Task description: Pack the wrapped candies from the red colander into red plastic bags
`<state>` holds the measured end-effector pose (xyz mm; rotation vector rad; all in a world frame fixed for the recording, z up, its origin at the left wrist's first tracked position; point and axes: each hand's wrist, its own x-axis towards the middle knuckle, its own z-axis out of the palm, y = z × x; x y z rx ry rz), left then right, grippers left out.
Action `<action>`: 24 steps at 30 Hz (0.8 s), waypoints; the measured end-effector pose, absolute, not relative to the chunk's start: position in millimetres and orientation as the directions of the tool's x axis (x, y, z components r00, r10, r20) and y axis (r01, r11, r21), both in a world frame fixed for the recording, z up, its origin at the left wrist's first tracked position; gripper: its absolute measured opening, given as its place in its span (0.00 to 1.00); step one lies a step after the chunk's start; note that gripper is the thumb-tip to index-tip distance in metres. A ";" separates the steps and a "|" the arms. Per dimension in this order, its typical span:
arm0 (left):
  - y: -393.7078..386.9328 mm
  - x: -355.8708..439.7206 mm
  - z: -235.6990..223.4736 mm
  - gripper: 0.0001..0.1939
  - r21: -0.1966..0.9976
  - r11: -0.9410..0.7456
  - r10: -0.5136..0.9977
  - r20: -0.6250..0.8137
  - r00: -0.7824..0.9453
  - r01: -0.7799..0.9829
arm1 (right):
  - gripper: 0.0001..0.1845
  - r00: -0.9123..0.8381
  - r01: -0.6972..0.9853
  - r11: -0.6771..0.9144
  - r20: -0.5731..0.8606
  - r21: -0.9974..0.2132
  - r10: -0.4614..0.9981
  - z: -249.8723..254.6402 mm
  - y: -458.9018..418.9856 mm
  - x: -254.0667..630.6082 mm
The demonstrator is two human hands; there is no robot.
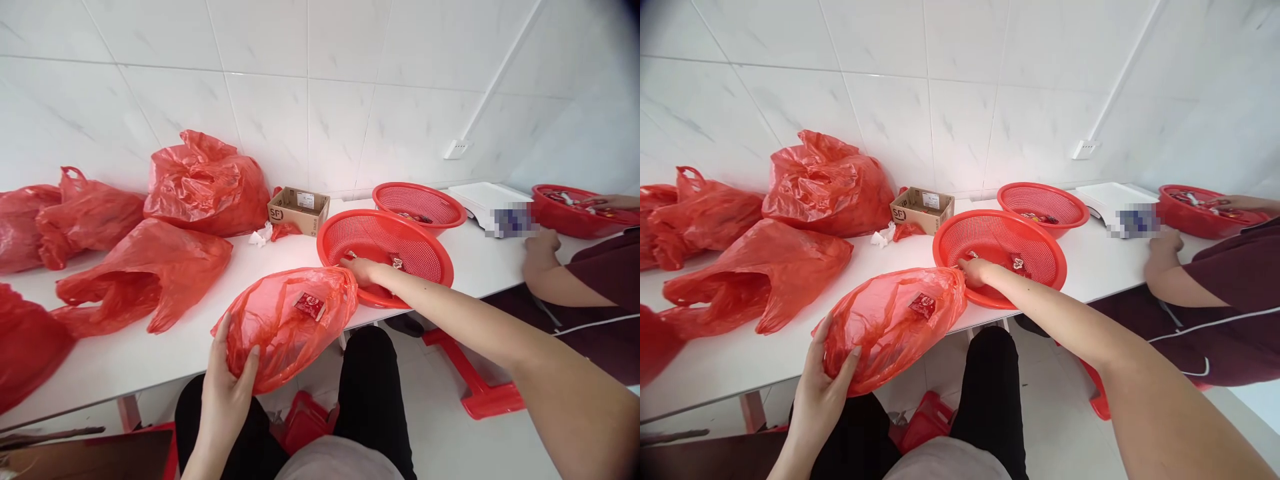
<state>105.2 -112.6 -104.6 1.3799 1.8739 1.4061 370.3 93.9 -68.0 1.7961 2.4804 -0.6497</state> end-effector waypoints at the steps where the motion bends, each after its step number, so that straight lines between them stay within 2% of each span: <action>1: -113.0 104.5 -104.2 0.37 0.891 0.003 0.880 0.213 -0.424 0.454 | 0.07 -0.341 0.898 0.242 -0.234 -0.367 0.910 -65.0 97.9 372.6; 8: -116.5 101.0 -101.0 0.37 0.912 0.049 0.873 0.160 -0.461 0.408 | 0.10 -0.288 0.705 0.130 -0.114 -0.697 0.951 -20.2 105.7 391.4; 12: -114.2 102.2 -98.5 0.37 0.918 0.064 0.867 0.142 -0.477 0.391 | 0.08 -0.390 0.365 0.090 -0.065 -0.927 0.919 4.2 76.8 384.4; 14: -112.3 103.4 -97.6 0.37 0.926 0.058 0.867 0.139 -0.478 0.374 | 0.08 -0.508 0.259 0.042 -0.099 -0.965 0.856 5.8 58.4 370.2; 17: -110.1 105.2 -96.6 0.37 0.932 0.041 0.871 0.144 -0.471 0.361 | 0.09 -0.682 0.381 0.065 -0.233 -0.922 0.693 -8.5 36.7 339.1; 19: -109.8 106.3 -96.0 0.37 0.929 0.037 0.870 0.152 -0.469 0.369 | 0.10 -0.712 0.518 0.213 -0.280 -0.828 0.644 -25.0 29.3 318.1; 22: -111.3 106.0 -96.5 0.36 0.911 0.040 0.861 0.177 -0.477 0.411 | 0.13 -0.649 0.700 0.486 -0.182 -0.524 0.739 -49.0 26.3 296.8; 24: -112.7 103.3 -97.9 0.36 0.891 0.047 0.854 0.198 -0.481 0.451 | 0.18 -0.608 0.763 0.535 -0.120 -0.362 0.785 -61.4 25.4 290.7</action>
